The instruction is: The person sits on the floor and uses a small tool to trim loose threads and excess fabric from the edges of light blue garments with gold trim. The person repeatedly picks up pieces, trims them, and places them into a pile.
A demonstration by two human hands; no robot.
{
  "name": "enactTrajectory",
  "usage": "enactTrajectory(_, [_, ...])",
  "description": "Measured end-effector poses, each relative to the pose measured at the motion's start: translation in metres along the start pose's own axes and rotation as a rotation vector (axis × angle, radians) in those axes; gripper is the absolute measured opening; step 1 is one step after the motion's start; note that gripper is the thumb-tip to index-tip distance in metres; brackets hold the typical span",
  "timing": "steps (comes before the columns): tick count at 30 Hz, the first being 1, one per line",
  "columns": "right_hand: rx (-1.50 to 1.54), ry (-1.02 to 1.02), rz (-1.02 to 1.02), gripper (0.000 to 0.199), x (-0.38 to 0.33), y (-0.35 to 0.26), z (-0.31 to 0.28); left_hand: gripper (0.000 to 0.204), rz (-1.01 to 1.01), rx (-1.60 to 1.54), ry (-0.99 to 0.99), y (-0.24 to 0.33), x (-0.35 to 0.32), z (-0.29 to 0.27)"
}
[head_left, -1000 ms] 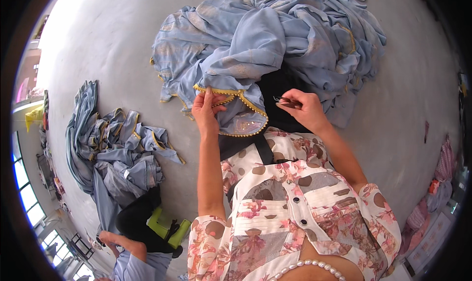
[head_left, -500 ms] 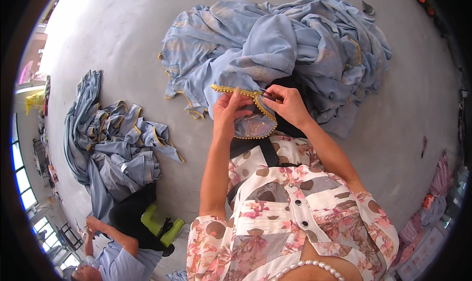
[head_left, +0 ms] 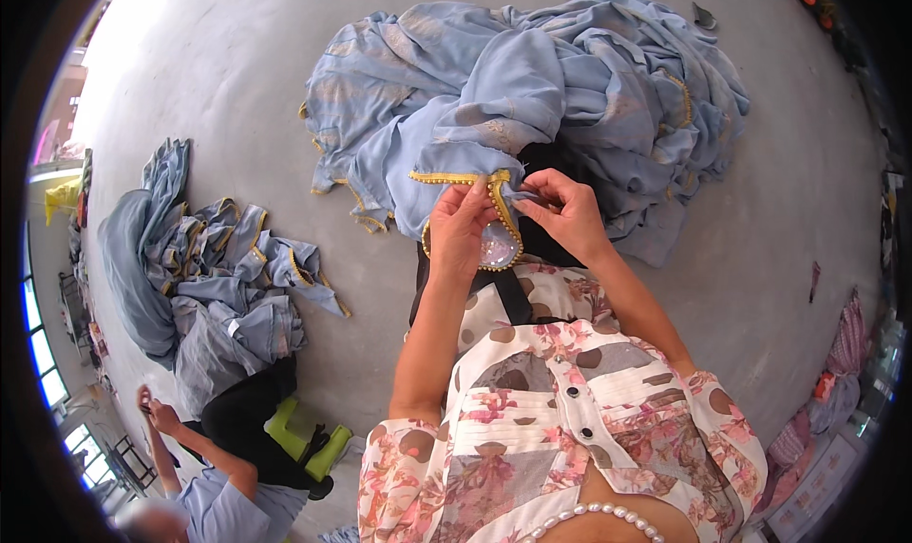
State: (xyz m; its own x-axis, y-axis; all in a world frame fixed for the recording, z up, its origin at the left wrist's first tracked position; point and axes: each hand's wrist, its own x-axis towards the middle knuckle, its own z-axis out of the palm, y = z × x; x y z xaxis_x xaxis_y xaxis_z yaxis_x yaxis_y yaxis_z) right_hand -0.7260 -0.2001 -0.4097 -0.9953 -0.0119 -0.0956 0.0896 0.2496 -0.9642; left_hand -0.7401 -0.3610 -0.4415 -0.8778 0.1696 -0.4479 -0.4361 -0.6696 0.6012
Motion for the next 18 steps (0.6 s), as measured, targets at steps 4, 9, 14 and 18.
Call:
enactTrajectory(4, [-0.021,0.046,-0.088,0.021,-0.003,-0.01,-0.007,0.009,0.022,-0.013,-0.029,0.006,-0.001,0.003])
enactTrajectory(9, [-0.17,0.055,-0.242,0.017,0.002,-0.023,-0.003,0.009,0.059,0.06,-0.041,0.01,-0.006,0.012])
enactTrajectory(14, [-0.162,0.044,-0.212,0.011,0.003,-0.023,-0.004,0.011,0.071,0.114,-0.008,0.011,-0.01,0.019])
enactTrajectory(18, [0.441,-0.12,0.057,0.014,0.005,-0.033,-0.012,0.011,0.056,0.079,-0.032,0.007,-0.004,0.007])
